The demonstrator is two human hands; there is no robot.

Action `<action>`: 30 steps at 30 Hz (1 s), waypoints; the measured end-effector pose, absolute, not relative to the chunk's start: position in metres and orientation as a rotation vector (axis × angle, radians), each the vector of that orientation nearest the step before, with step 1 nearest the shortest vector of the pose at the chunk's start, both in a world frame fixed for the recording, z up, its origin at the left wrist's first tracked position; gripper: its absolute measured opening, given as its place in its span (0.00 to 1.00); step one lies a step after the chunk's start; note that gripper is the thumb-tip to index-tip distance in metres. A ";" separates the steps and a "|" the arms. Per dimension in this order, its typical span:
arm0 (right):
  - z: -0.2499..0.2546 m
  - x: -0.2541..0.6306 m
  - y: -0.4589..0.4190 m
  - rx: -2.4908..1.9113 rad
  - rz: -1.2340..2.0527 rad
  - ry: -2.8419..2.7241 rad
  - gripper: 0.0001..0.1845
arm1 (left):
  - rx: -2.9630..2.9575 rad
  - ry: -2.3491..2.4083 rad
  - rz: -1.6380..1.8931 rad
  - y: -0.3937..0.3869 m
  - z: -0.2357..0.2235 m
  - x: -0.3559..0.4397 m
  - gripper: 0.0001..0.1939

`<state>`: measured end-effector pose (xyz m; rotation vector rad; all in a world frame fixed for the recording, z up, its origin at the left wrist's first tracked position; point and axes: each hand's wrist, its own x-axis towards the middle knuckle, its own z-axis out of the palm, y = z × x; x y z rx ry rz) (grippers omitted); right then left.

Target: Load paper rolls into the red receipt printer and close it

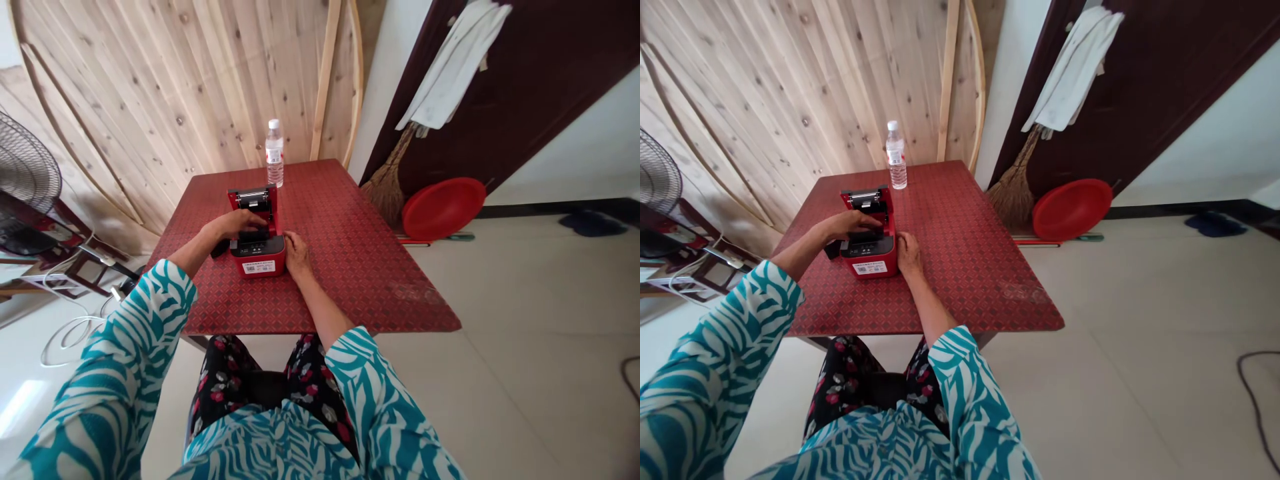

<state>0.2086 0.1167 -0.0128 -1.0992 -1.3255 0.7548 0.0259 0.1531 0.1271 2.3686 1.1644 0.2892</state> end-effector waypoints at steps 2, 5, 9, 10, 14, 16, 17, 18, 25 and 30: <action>-0.012 0.209 0.117 -1.099 0.767 -1.316 0.15 | 2.188 1.152 0.490 0.134 0.132 0.016 0.15; -0.011 0.210 0.116 -1.093 0.779 -1.304 0.15 | 1.975 1.194 0.702 0.101 0.135 0.004 0.23; -0.013 0.210 0.112 -1.075 0.775 -1.292 0.16 | 1.940 1.191 0.745 0.075 0.124 -0.002 0.23; -0.014 0.209 0.111 -1.075 0.784 -1.282 0.16 | 1.981 1.199 0.763 0.073 0.120 -0.001 0.22; -0.010 0.213 0.125 -1.085 0.899 -1.142 0.18 | 2.229 1.265 0.866 0.072 0.106 0.003 0.12; 0.004 0.216 0.143 -1.054 0.951 -1.100 0.21 | 2.341 1.235 0.879 0.070 0.103 0.005 0.10; 0.014 0.218 0.155 -1.030 0.945 -1.130 0.22 | 2.390 1.214 0.886 0.069 0.103 0.006 0.10; 0.026 0.218 0.166 -0.994 0.937 -1.178 0.23 | 2.438 1.192 0.892 0.068 0.103 0.007 0.09; 0.084 0.207 0.190 -0.853 0.903 -1.357 0.26 | 2.680 1.126 0.895 0.059 0.109 0.009 0.09; 0.072 0.215 0.145 -0.802 0.753 -1.444 0.28 | 2.774 1.292 0.926 0.049 0.107 0.007 0.11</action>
